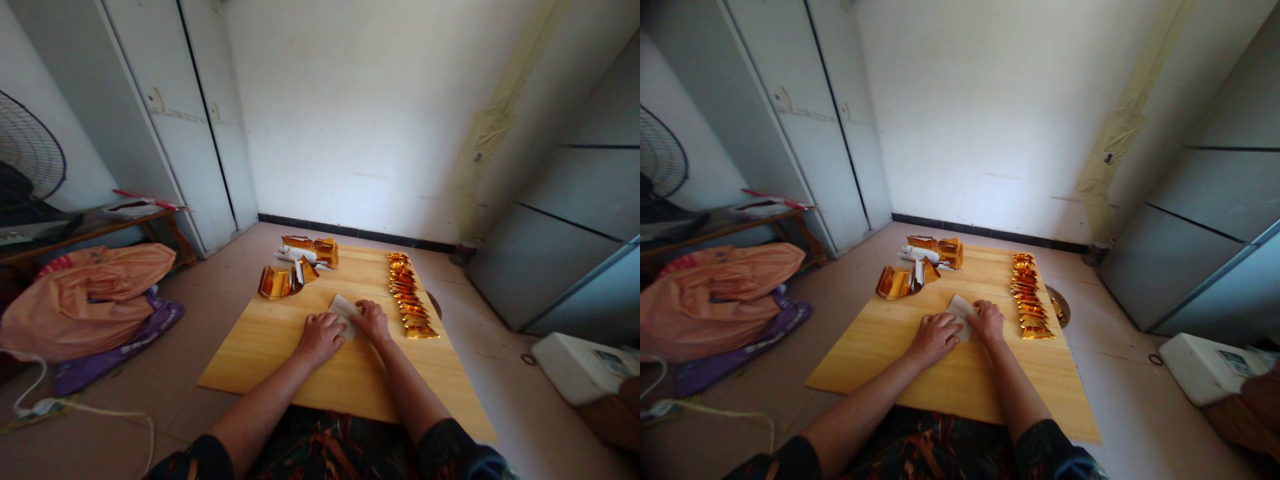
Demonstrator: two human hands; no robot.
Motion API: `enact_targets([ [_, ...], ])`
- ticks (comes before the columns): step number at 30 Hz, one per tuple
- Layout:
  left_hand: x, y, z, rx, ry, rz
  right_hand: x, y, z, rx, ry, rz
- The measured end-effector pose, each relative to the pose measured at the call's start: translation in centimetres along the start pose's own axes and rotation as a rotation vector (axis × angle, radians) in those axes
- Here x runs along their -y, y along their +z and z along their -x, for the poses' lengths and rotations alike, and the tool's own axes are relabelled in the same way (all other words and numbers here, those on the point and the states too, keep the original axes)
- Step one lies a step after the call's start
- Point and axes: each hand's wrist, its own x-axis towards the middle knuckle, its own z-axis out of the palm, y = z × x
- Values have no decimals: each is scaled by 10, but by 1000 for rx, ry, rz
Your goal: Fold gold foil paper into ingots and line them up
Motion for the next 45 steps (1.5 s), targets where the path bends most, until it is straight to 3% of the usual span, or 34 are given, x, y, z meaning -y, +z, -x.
enact_targets([
  [3,0,-1,0,8,-3,2,4,0,-5,-21,-55,-10],
  [7,-1,-2,0,16,-9,4,5,-1,3,-83,-283,90],
  [11,-2,-2,-1,24,-18,2,5,1,16,-17,-449,267],
  [20,2,2,1,-88,46,54,15,0,25,109,-417,377],
  [26,6,12,2,-173,96,123,19,-1,26,121,-408,362],
  [31,7,16,-2,-103,60,133,13,-2,23,134,-407,292],
  [37,3,10,-3,-69,78,94,-23,-7,29,158,-488,-7],
  [45,9,17,-5,-59,79,88,-32,-13,43,114,-627,-8],
])
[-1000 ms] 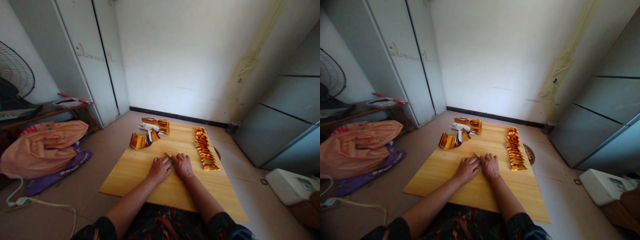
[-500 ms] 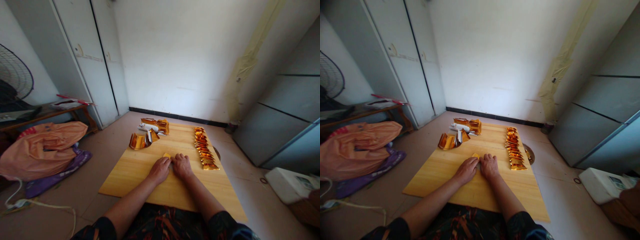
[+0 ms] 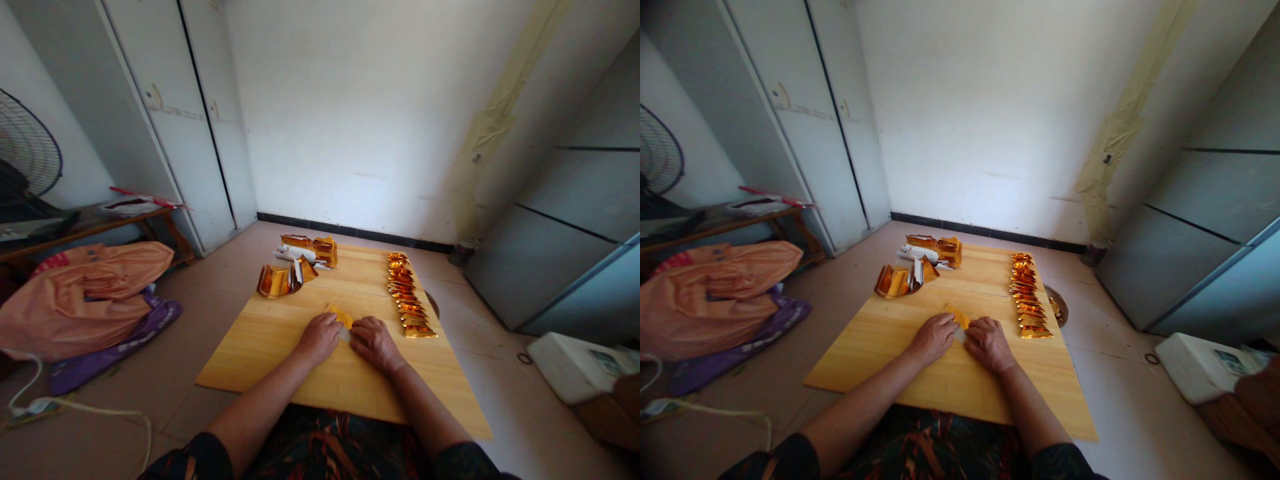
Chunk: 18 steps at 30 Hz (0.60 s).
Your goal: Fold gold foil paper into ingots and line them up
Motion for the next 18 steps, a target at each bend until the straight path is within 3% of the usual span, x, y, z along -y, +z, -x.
enact_targets([
  [13,-4,-9,0,21,-8,17,-3,5,-19,44,149,2],
  [18,-7,-7,-3,7,-41,-12,-9,4,-20,36,133,-47],
])
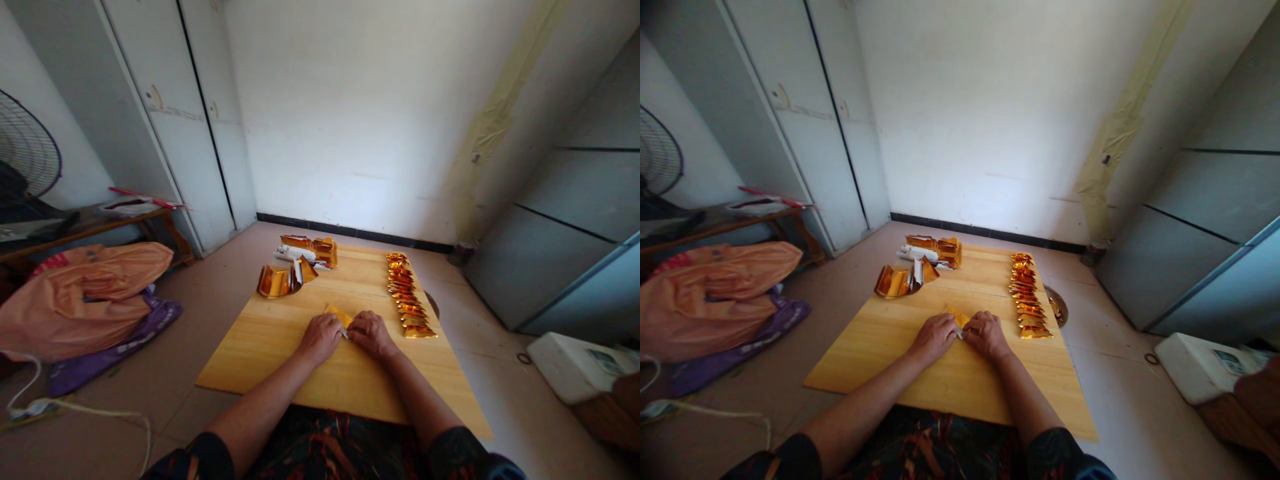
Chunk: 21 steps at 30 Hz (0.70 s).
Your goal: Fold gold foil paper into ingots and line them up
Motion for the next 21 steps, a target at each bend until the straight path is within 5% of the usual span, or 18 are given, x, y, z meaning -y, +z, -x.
enact_targets([
  [7,1,4,0,-45,-20,37,-8,3,3,-12,-36,-51],
  [21,0,6,-3,-35,-111,13,18,4,0,-79,122,51],
])
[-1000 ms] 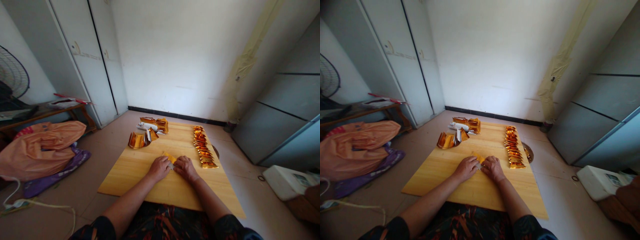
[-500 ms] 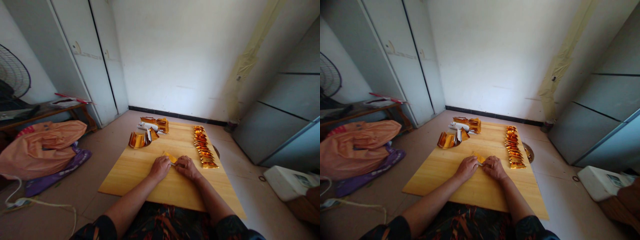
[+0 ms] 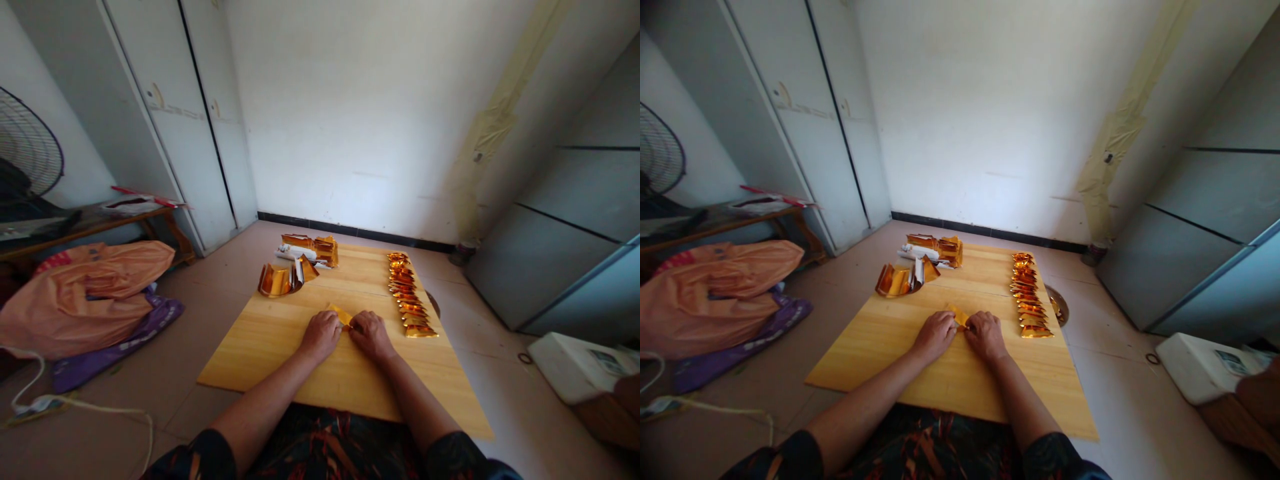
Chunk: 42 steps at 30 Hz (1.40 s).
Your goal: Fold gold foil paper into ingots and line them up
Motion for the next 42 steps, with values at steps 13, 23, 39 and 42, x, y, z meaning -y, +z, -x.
enact_targets([
  [13,-2,-2,1,26,2,-50,2,3,-5,21,74,52],
  [23,-7,-7,3,58,12,-81,4,5,-13,70,222,66],
  [39,12,-1,8,23,194,68,6,0,-21,143,280,89],
  [42,13,0,8,27,194,95,4,-1,-22,163,289,28],
])
